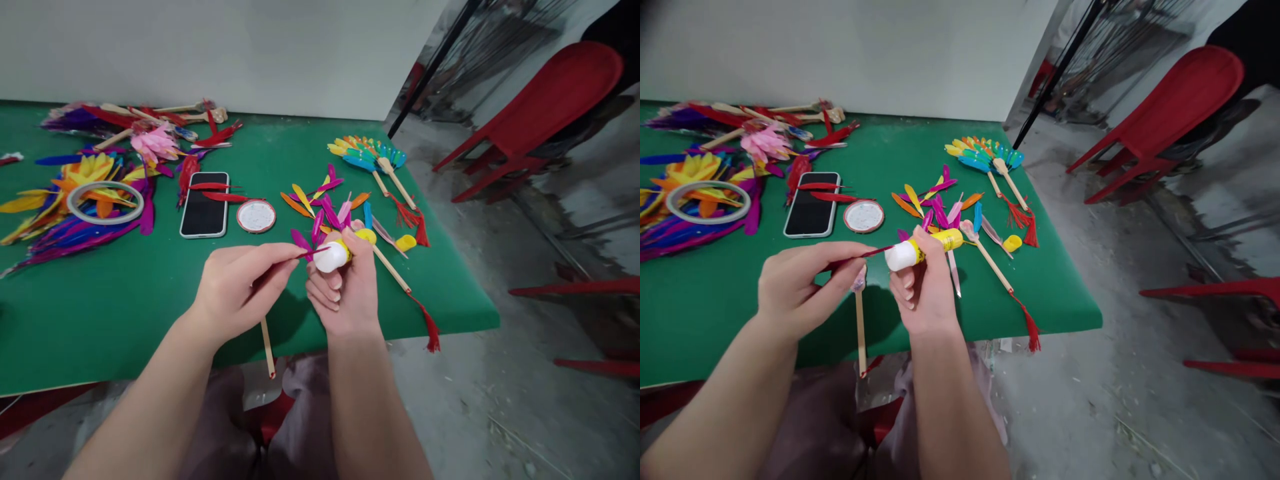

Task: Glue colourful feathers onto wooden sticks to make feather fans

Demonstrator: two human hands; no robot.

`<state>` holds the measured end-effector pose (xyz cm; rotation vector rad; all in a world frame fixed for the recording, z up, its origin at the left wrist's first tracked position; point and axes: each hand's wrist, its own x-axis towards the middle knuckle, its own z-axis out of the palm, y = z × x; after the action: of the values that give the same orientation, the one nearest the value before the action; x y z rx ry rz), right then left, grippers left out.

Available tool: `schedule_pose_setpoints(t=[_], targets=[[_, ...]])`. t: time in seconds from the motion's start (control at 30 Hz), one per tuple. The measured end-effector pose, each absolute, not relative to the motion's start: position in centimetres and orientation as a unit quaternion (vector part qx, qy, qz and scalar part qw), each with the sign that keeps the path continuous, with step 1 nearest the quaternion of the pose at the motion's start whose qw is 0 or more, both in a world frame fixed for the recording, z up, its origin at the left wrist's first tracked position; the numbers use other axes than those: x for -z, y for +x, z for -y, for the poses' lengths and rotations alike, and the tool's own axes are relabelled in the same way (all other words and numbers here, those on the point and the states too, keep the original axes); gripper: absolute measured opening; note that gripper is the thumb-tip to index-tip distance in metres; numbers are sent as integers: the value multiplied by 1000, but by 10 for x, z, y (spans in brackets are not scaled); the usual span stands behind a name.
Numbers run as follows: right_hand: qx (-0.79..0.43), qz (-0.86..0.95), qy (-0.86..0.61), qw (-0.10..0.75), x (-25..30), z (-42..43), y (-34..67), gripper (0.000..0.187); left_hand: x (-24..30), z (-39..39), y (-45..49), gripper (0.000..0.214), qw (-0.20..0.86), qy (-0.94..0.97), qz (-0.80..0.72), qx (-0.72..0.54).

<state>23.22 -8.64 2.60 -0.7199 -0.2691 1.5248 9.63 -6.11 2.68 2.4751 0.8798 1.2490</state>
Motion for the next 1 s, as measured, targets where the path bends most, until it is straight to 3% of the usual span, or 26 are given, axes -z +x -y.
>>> schedule_pose_setpoints(t=[0.5,0.67,1.0], targets=[[-609,113,-398,677,-27,86,234,35,-27,59,96,12,167,863,-242,-411],[-601,124,-402,679,-26,86,235,35,-26,59,94,14,168,849,-293,-406],[-652,88,-359,662,-26,85,235,38,-22,59,97,15,141,863,-273,-400]])
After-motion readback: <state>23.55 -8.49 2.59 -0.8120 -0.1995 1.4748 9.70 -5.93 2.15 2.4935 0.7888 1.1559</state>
